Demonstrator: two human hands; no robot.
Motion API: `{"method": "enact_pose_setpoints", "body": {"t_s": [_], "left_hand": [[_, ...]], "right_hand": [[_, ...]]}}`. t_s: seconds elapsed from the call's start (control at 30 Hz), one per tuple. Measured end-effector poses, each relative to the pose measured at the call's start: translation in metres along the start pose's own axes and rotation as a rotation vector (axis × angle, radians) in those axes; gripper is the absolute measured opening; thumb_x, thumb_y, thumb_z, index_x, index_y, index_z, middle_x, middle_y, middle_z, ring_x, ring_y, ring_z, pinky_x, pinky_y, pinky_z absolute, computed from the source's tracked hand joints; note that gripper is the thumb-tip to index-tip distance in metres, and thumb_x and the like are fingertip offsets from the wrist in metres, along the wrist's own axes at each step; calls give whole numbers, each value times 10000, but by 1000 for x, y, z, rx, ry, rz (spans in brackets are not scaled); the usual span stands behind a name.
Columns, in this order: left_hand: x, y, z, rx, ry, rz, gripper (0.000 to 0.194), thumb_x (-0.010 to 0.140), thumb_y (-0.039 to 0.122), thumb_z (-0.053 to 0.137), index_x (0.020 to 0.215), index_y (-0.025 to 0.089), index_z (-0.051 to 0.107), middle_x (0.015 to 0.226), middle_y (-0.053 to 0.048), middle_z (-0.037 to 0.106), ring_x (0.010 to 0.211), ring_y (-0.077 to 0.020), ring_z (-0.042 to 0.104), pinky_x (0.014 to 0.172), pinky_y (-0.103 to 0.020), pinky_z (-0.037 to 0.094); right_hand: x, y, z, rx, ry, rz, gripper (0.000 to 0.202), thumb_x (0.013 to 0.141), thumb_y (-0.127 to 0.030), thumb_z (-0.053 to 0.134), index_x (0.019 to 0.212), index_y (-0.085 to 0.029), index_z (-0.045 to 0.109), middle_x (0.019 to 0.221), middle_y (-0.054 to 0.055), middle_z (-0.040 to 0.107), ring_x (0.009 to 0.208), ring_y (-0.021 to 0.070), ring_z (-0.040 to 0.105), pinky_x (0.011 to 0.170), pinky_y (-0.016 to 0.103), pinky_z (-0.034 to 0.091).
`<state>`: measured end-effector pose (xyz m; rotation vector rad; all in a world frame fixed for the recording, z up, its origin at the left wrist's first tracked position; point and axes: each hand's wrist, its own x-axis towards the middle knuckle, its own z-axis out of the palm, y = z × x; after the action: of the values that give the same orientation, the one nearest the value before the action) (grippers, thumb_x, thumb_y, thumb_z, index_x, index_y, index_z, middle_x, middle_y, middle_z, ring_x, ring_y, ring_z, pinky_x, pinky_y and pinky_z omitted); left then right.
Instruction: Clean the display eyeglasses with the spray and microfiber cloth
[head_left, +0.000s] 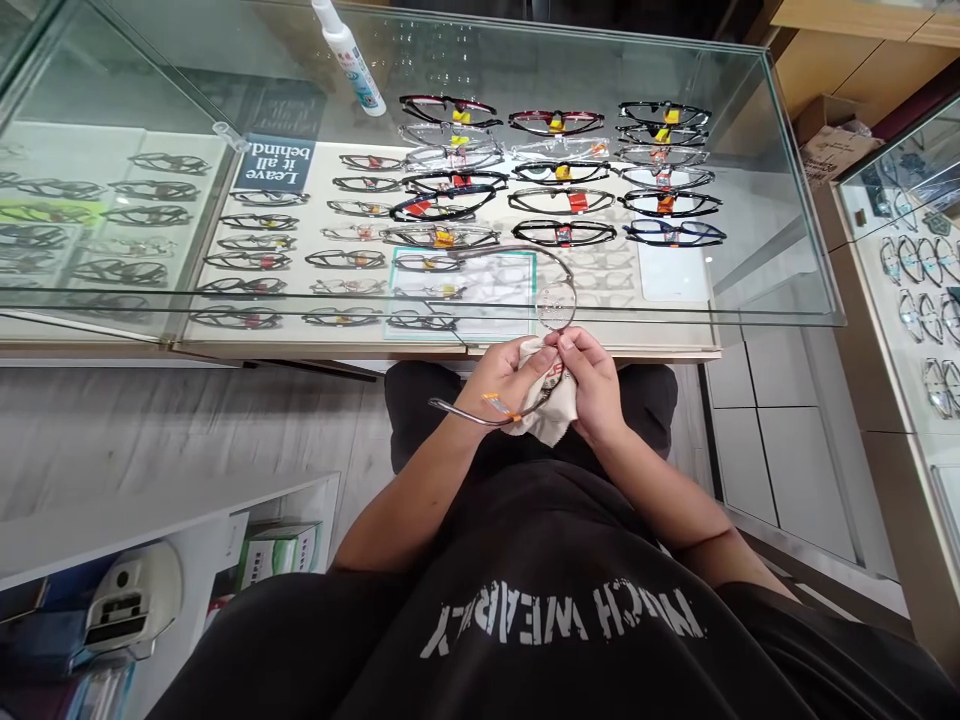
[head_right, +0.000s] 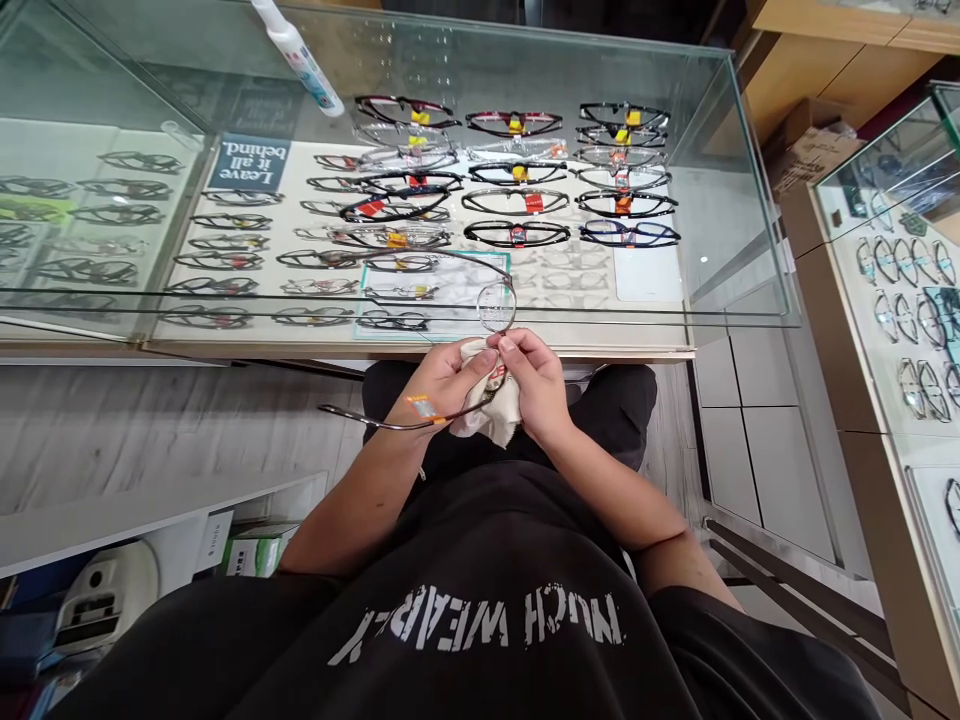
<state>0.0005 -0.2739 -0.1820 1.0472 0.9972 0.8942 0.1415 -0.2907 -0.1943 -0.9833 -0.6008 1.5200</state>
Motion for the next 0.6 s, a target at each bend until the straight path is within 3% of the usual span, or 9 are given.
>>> {"method": "enact_pose_setpoints", "body": {"t_s": [0.1, 0.2, 0.3, 0.43, 0.6], "left_hand": [[-2, 8, -4, -101, -87, -98, 566, 798, 625, 933, 1010, 137, 741, 875, -39, 734, 769, -140, 649, 722, -243, 524], [-1, 9, -10, -177, -44, -145, 616, 710, 562, 1007, 1073, 129, 762, 956, -57, 778, 835, -165, 704, 802, -269, 572], [1, 9, -16, -180, 5, -148, 592, 680, 533, 1029, 1021, 124, 769, 913, -45, 771, 792, -144, 693, 775, -253, 569], [-2, 14, -22, -115, -46, -193, 581, 594, 465, 1072, 953, 135, 757, 822, -14, 736, 710, -124, 654, 677, -226, 531], [-7, 25, -18, -16, -87, -179, 541, 630, 525, 1042, 845, 148, 719, 705, 7, 651, 603, -101, 547, 547, -214, 430]], "right_hand": [[1, 1, -7, -82, -18, -4, 334, 860, -559, 877, 963, -258, 777, 988, 7, 774, 847, 172, 664, 839, 310, 572], [2, 1, -17, -295, -62, -153, 281, 995, -523, 749, 1097, -266, 799, 1091, 39, 773, 974, 199, 686, 907, 345, 558], [4, -6, -31, -735, -61, -557, 281, 1086, -388, 621, 1287, -269, 778, 994, 51, 717, 896, 201, 638, 830, 366, 505], [11, -23, -47, -1342, -214, -1121, 298, 1059, -236, 655, 1287, -357, 804, 792, 16, 649, 730, 185, 508, 723, 397, 327], [22, -44, -50, -1574, -313, -1429, 359, 1060, -246, 696, 1382, -395, 754, 756, 0, 652, 718, 193, 453, 716, 407, 257]]}}
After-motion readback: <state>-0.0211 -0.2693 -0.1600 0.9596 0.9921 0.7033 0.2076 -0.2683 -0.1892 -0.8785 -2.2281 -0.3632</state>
